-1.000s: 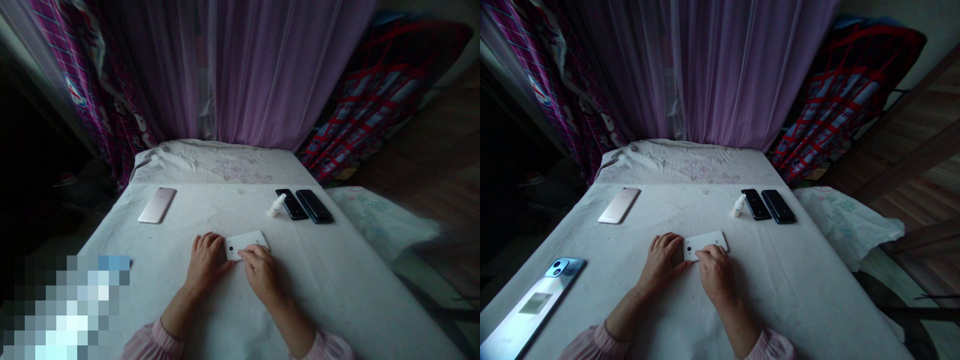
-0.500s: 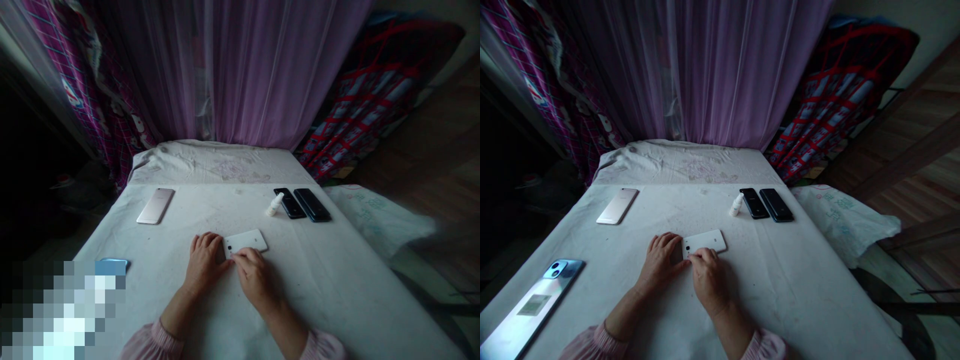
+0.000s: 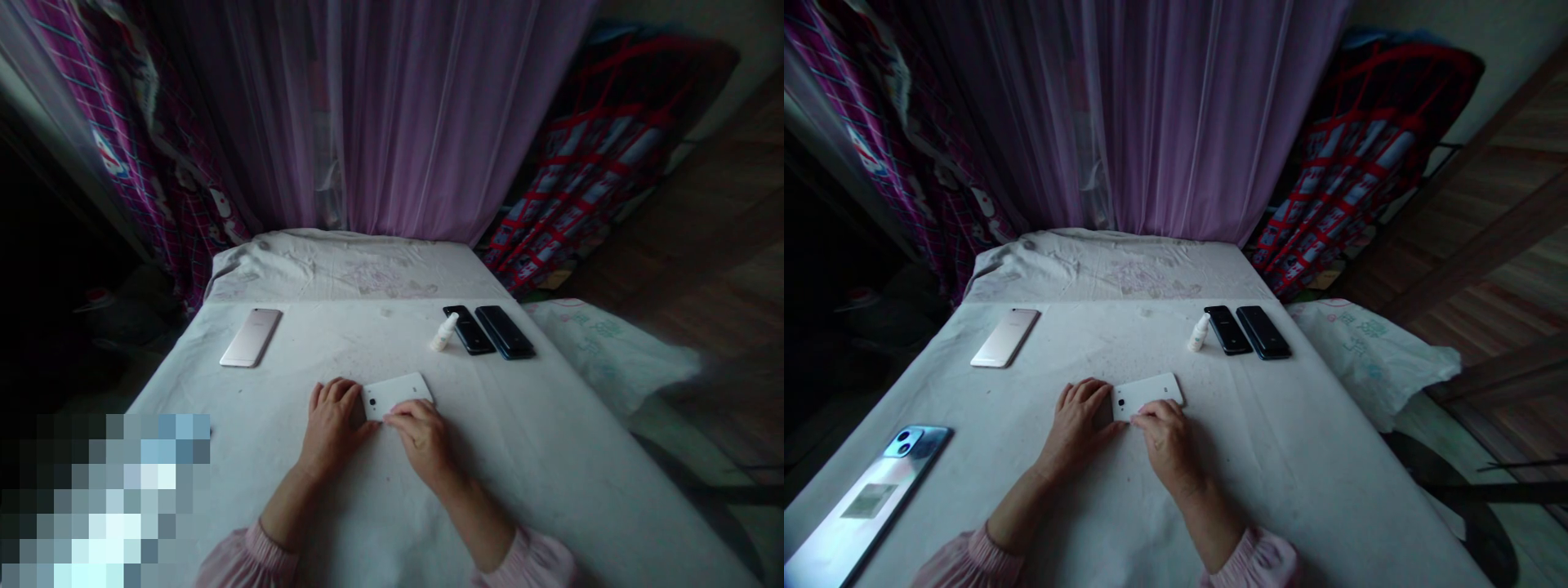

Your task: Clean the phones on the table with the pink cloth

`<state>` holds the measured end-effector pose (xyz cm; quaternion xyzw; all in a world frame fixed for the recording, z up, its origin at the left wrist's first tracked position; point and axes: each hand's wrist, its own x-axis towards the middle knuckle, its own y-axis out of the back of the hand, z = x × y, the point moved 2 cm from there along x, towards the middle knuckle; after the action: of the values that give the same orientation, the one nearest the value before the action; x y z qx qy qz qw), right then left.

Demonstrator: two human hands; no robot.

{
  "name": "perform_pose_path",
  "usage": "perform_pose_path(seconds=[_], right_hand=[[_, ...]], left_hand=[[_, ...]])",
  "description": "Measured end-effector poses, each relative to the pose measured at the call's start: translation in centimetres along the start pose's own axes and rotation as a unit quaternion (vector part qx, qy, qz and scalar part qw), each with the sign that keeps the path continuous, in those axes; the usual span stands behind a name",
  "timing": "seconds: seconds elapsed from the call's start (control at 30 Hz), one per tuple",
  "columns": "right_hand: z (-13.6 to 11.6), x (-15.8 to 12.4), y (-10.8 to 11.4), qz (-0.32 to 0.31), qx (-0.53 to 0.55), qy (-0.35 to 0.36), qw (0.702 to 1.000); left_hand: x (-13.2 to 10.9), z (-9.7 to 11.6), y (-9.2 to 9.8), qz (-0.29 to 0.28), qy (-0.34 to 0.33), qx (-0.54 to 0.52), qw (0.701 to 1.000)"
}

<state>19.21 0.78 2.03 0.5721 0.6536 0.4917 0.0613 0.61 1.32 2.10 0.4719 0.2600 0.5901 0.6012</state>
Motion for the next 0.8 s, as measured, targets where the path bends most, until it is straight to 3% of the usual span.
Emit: perform_pose_path(seconds=[0.17,0.4,0.5,0.8], right_hand=[[-1.3,0.5,-0.5,-0.026,0.006,0.031,0.999],[3.4,-0.6,2.4,0.018,-0.012,0.000,1.000],[3.9,-0.7,2.6,0.026,-0.022,0.000,0.999],[-1.1,0.8,-1.1,-0.018,0.022,0.023,0.999]], left_hand=[[-0.1,-0.4,-0.2,0.003,-0.008,0.012,1.000],[0.1,-0.4,-0.4,-0.006,0.000,0.024,1.000],[0.2,-0.3,-0.4,-0.011,0.001,0.021,1.000],[0.1,-0.7,-0.6,-0.008,-0.010,0.030,0.999]])
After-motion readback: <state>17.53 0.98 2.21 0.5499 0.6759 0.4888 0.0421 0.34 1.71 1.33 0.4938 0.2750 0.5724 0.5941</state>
